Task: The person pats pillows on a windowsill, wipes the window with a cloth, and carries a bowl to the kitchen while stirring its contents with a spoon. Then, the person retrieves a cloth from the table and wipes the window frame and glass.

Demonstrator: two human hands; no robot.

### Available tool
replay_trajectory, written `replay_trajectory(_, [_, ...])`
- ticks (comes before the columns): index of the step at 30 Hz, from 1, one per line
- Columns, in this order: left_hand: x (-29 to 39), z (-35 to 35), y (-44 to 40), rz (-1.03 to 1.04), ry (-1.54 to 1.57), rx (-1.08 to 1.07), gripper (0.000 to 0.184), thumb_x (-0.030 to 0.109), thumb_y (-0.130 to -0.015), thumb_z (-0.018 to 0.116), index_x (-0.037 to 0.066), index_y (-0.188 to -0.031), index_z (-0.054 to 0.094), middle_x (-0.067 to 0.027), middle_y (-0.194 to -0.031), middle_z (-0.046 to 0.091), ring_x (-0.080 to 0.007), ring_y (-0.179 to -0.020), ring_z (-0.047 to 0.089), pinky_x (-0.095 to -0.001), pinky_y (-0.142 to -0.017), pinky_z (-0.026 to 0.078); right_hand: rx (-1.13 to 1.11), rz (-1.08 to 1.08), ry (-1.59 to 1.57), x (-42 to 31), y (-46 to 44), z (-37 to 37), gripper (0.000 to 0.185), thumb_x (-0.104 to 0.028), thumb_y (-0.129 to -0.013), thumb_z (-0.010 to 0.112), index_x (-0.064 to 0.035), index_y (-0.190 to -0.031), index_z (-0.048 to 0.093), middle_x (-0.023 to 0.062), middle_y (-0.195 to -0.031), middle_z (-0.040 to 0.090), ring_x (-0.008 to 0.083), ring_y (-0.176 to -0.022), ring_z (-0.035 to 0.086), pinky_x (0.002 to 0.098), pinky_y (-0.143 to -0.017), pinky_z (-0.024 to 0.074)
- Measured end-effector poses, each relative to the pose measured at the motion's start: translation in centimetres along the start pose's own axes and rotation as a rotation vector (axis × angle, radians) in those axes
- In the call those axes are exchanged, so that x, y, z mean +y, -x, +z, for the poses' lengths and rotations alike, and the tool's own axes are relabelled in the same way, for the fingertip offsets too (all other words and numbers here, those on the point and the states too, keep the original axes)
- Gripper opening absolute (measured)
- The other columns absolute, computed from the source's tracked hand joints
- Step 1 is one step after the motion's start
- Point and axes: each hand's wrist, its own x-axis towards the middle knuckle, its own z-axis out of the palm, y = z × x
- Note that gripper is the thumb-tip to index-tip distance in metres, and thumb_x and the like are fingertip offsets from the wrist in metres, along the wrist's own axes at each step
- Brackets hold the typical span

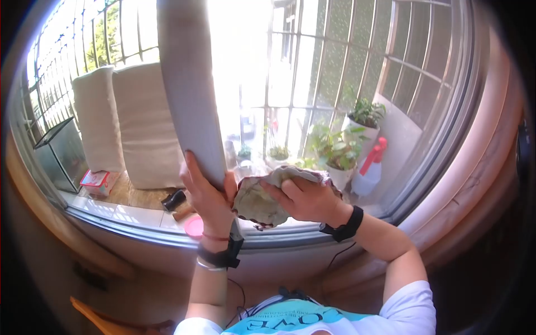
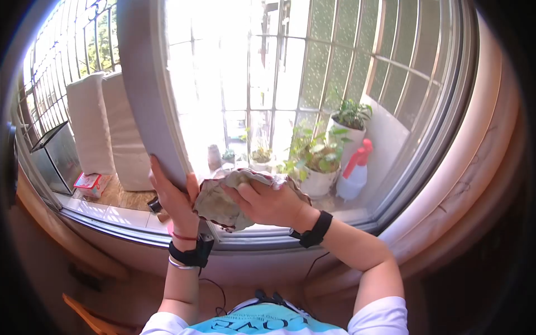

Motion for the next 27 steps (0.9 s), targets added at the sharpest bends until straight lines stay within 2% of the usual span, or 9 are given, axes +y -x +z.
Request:
replay_trajectory(1, [-0.2,0.0,0.2,-0.095,0.064,-0.029,0.075,0.022,-0.073,0.061,-0.004,-0.132,0.024,-0.0262,-0.11,0.043,-0.0423,-0.091,0.05,-0.0418,-0.078,0.043,-0.023,-0.025,0.084,1.0,-1.7,-0.8,0.043,-0.019,-0.069,0.055,-0.0163,-0.112,0.059,0.0007,-0.073,0.038,0.0148,-0.065,0.051,0.0264,-0.051,0.0437])
replay_trajectory(6, [-1.1,-0.3,0.3,-0.061,0.147,-0.014,0.084,0.024,-0.066,0.071,0.001,-0.132,0.023,-0.0285,-0.114,0.047,-0.0408,-0.095,0.054,-0.0385,-0.074,0.048,0.114,-0.141,0.257,8.0,-12.3,-4.7,0.029,-0.016,-0.071,0.057,-0.0073,-0.099,0.06,0.0024,-0.088,0.049,0.0182,-0.072,0.056,0.0292,-0.046,0.0478])
replay_trajectory(11, [-0.7,-1.2,-0.3,-0.306,0.301,-0.177,0.072,0.022,-0.06,0.076,0.001,-0.118,0.037,-0.018,-0.084,0.057,-0.0322,-0.074,0.059,-0.0364,-0.064,0.047,0.333,0.041,0.305,13.7,-18.9,-5.8,0.015,-0.013,-0.077,0.055,-0.0052,-0.089,0.059,0.0074,-0.078,0.055,0.0226,-0.066,0.06,0.0313,-0.051,0.0492])
replay_trajectory(14, [-1.9,-1.2,-0.1,-0.353,0.314,-0.232,0.067,0.022,-0.058,0.078,0.001,-0.109,0.042,-0.018,-0.083,0.058,-0.0324,-0.074,0.058,-0.0387,-0.065,0.046,0.2,0.126,0.118,10.8,-17.7,-4.3,0.033,-0.012,-0.073,0.055,-0.0049,-0.105,0.056,0.0078,-0.091,0.054,0.0227,-0.066,0.058,0.0314,-0.054,0.0486])
replay_trajectory(16, [-1.8,-0.9,-0.4,-0.364,0.426,-0.25,0.064,0.023,-0.057,0.078,0.001,-0.105,0.042,-0.0179,-0.083,0.057,-0.0326,-0.075,0.057,-0.0398,-0.066,0.045,0.263,0.041,0.305,8.4,-16.3,-3.8,0.037,-0.011,-0.073,0.052,-0.0028,-0.109,0.053,0.0083,-0.093,0.052,0.0207,-0.064,0.056,0.0317,-0.053,0.0474])
replay_trajectory(22, [-1.6,-1.0,-0.3,-0.356,0.384,-0.249,0.065,0.023,-0.058,0.076,0.003,-0.107,0.039,-0.0148,-0.084,0.056,-0.0312,-0.076,0.057,-0.0387,-0.067,0.045,0.111,0.109,0.319,11.3,-18.1,-5.3,0.038,-0.007,-0.072,0.051,-0.0046,-0.11,0.052,0.0077,-0.093,0.052,0.0188,-0.063,0.056,0.0307,-0.055,0.0474])
replay_trajectory(25, [-2.3,-0.8,0.1,-0.343,0.328,-0.252,0.068,0.02,-0.058,0.075,0.002,-0.112,0.037,-0.0148,-0.092,0.053,-0.0263,-0.08,0.054,-0.0362,-0.07,0.045,0.203,0.289,0.434,17.3,-19.5,-7.8,0.034,-0.01,-0.075,0.052,-0.0073,-0.108,0.053,0.0092,-0.104,0.056,0.0229,-0.09,0.058,0.0342,-0.073,0.0497])
replay_trajectory(26, [-2.3,-0.9,0.2,-0.33,0.339,-0.254,0.068,0.02,-0.058,0.075,0.002,-0.112,0.037,-0.0148,-0.092,0.053,-0.0263,-0.08,0.054,-0.0362,-0.07,0.045,0.314,0.28,0.398,20.7,-19.2,-8.7,0.032,-0.01,-0.076,0.051,-0.0067,-0.107,0.055,0.0102,-0.102,0.059,0.0235,-0.089,0.059,0.0345,-0.075,0.0488])
replay_trajectory(27, [-2.1,-0.9,0.2,-0.35,0.357,-0.255,0.068,0.019,-0.058,0.074,0.002,-0.112,0.037,-0.0145,-0.092,0.053,-0.0255,-0.08,0.054,-0.0357,-0.07,0.045,0.227,0.412,0.495,25.1,-18.6,-9.7,0.031,-0.01,-0.076,0.05,-0.006,-0.106,0.055,0.012,-0.097,0.061,0.0264,-0.087,0.06,0.0349,-0.076,0.0479])
